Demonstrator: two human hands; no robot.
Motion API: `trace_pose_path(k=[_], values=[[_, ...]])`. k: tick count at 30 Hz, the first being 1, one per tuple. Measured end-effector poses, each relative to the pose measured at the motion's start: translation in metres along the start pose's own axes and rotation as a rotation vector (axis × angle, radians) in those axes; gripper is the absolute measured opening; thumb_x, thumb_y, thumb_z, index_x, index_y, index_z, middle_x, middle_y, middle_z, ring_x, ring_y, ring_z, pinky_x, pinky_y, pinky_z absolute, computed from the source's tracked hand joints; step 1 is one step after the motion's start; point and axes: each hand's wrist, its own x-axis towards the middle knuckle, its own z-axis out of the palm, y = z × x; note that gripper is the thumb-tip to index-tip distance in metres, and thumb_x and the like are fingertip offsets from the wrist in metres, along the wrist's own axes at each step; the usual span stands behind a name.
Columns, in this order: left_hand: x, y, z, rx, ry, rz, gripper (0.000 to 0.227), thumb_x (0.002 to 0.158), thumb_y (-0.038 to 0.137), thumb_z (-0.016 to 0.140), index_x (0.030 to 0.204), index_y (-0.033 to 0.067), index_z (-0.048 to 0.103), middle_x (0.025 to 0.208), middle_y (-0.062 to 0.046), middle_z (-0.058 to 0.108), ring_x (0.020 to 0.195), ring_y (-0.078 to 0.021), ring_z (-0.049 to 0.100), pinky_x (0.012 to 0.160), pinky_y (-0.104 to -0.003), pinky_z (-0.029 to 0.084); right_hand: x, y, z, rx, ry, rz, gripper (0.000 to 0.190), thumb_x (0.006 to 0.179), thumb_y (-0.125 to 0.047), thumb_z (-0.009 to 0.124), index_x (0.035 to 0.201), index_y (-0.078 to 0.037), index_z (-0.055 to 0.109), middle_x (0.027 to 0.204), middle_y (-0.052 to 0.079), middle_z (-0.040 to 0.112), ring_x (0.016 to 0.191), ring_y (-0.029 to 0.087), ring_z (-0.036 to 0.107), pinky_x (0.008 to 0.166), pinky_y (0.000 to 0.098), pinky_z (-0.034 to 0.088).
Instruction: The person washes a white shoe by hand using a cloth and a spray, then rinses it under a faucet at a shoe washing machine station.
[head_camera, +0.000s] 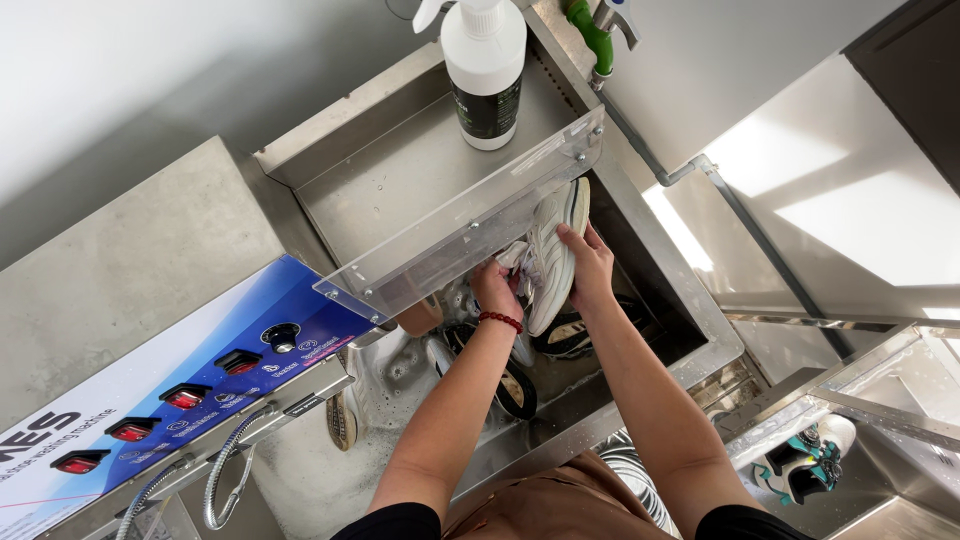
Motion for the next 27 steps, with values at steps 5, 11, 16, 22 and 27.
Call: trace_pose_path(k=[5, 11, 16, 22, 27], values=[[0.007, 0.003, -0.003, 0.020, 0.022, 0.024, 0.009, 0.082, 0.002, 0.059, 0.088, 0.0044, 0.052, 0.089, -0.006, 0.054, 0.079, -0.0189, 0.054, 0.070, -0.034, 0.050, -0.005, 0.010, 0.009, 0.126, 0.105, 0.029, 0.060, 0.089, -0.014, 0.074, 0.143, 0.004, 0.055, 0.120, 0.018, 0.070, 0.100, 0.025, 0.073, 0.085, 0.0386, 0.062], [-0.003, 0.006, 0.004, 0.034, -0.001, 0.085, 0.007, 0.080, 0.001, 0.059, 0.084, 0.0010, 0.053, 0.086, -0.007, 0.055, 0.077, -0.0191, 0.052, 0.070, -0.034, 0.049, -0.008, 0.008, 0.019, 0.146, 0.196, 0.002, 0.058, 0.089, -0.011, 0.073, 0.142, 0.001, 0.055, 0.118, 0.016, 0.071, 0.097, 0.024, 0.072, 0.083, 0.0375, 0.062], [-0.020, 0.020, 0.015, 0.006, 0.035, 0.012, 0.007, 0.078, 0.001, 0.056, 0.083, 0.0055, 0.052, 0.085, -0.005, 0.055, 0.077, -0.0181, 0.053, 0.070, -0.035, 0.048, -0.013, 0.006, 0.026, 0.143, 0.213, -0.041, 0.055, 0.088, -0.010, 0.075, 0.139, 0.005, 0.059, 0.114, 0.016, 0.072, 0.093, 0.023, 0.073, 0.080, 0.0370, 0.062], [-0.013, 0.014, 0.011, 0.037, 0.001, 0.110, 0.003, 0.079, 0.001, 0.057, 0.080, 0.0020, 0.054, 0.085, -0.006, 0.056, 0.079, -0.0187, 0.052, 0.076, -0.033, 0.047, -0.008, 0.015, 0.023, 0.160, 0.238, -0.064, 0.058, 0.088, -0.010, 0.075, 0.140, 0.007, 0.056, 0.115, 0.017, 0.072, 0.095, 0.023, 0.073, 0.081, 0.0345, 0.061], [-0.006, 0.007, 0.011, 0.094, 0.010, 0.112, 0.002, 0.078, 0.002, 0.057, 0.079, 0.0005, 0.057, 0.084, -0.006, 0.057, 0.080, -0.0186, 0.052, 0.078, -0.033, 0.045, -0.002, 0.022, 0.017, 0.186, 0.226, -0.105, 0.060, 0.089, -0.010, 0.076, 0.141, 0.009, 0.055, 0.116, 0.017, 0.072, 0.096, 0.022, 0.073, 0.082, 0.0332, 0.061]])
